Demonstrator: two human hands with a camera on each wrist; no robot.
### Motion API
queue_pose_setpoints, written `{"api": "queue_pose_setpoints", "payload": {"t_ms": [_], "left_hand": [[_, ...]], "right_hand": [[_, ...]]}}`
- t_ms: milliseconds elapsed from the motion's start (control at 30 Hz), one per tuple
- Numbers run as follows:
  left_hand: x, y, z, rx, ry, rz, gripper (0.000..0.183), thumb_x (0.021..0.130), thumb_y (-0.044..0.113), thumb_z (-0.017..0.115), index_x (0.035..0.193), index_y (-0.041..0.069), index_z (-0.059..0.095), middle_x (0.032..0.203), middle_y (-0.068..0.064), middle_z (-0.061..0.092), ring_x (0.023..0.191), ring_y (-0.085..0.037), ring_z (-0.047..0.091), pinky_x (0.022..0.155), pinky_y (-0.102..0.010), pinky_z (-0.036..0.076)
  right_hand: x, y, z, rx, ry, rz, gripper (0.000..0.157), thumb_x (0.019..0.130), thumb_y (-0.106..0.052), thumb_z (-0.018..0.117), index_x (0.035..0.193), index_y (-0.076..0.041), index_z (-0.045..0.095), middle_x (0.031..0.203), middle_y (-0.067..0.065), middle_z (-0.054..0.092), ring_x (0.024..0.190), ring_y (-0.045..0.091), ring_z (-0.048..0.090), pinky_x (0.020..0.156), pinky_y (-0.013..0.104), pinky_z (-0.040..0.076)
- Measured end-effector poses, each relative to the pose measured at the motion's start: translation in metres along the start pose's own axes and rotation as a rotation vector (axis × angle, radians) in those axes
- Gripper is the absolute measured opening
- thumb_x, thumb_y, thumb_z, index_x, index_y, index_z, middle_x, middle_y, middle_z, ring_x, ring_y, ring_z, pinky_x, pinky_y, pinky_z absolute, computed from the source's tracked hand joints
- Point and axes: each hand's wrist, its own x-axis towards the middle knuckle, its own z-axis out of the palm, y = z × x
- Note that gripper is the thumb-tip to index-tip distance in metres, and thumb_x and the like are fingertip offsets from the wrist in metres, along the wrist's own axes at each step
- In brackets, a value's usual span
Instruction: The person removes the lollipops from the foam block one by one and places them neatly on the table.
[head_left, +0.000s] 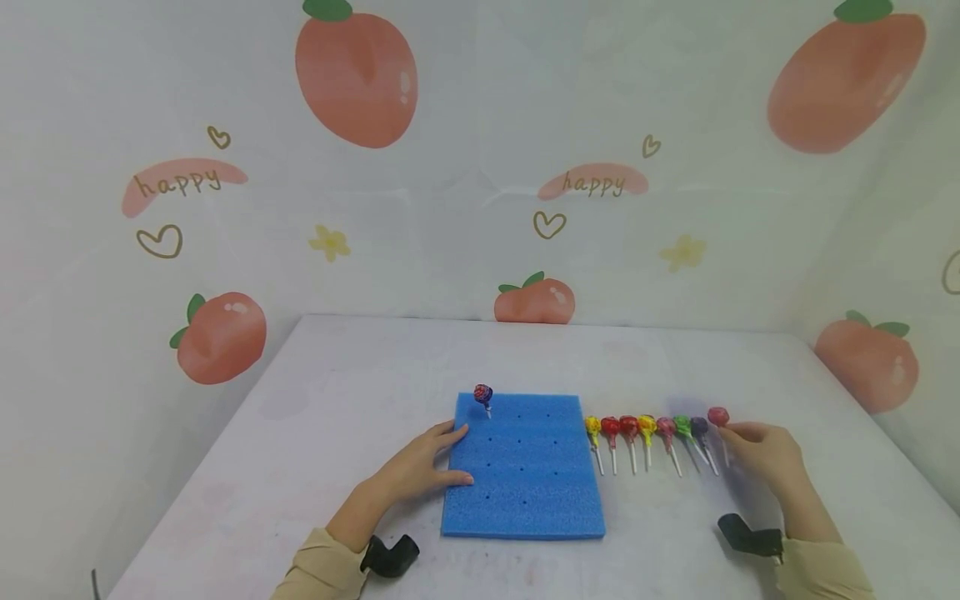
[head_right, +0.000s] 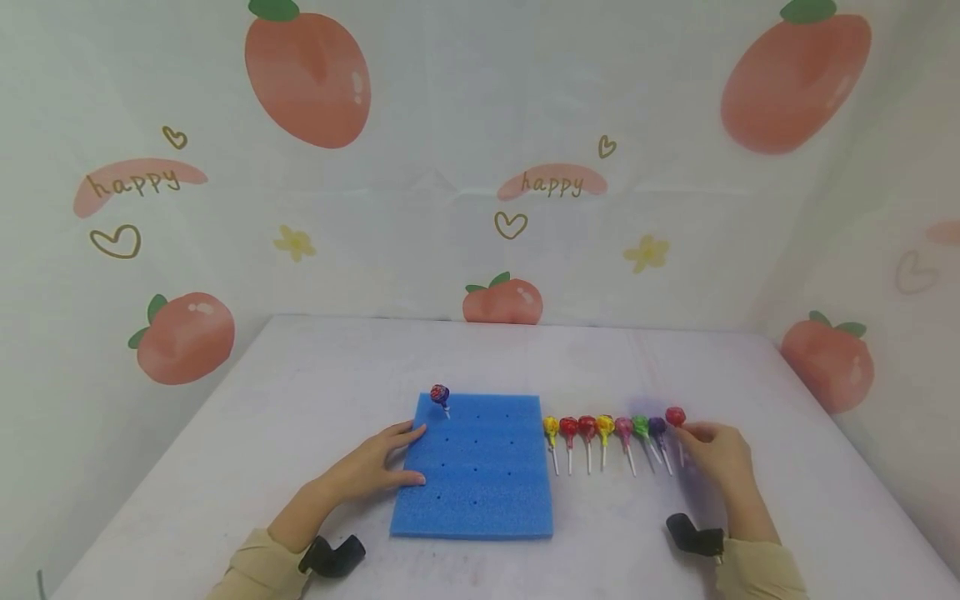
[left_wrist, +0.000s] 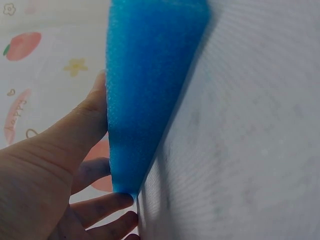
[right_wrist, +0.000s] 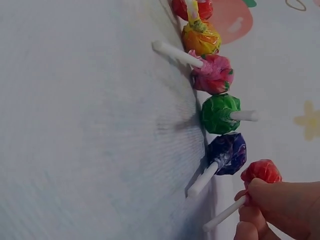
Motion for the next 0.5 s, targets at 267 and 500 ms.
{"api": "queue_pose_setpoints", "payload": {"t_ms": [267, 500], "left_hand": [[0.0000, -0.0007, 0.0001, 0.007, 0.001, 0.008, 0.079, 0.079, 0.045, 0.069, 0.142, 0.009, 0.039, 0.150, -0.021, 0.031, 0.138, -0.043, 0.030, 0.108, -0.058, 0.031], [-0.0003, -0.0007, 0.0001, 0.003, -0.002, 0.006, 0.079, 0.080, 0.045, 0.069, 0.143, 0.009, 0.038, 0.150, -0.021, 0.031, 0.138, -0.042, 0.030, 0.108, -0.058, 0.031]], "right_hand": [[0.0004, 0.0023, 0.0006, -0.002, -0.021, -0.006, 0.063, 0.090, -0.042, 0.056, 0.121, 0.013, 0.052, 0.097, 0.026, 0.065, 0.074, 0.015, 0.058, 0.058, 0.022, 0.047], [0.0014, 0.0020, 0.0016, -0.017, -0.021, -0.017, 0.054, 0.091, -0.033, 0.056, 0.118, 0.014, 0.053, 0.091, 0.024, 0.066, 0.071, 0.014, 0.057, 0.058, 0.023, 0.047]]}}
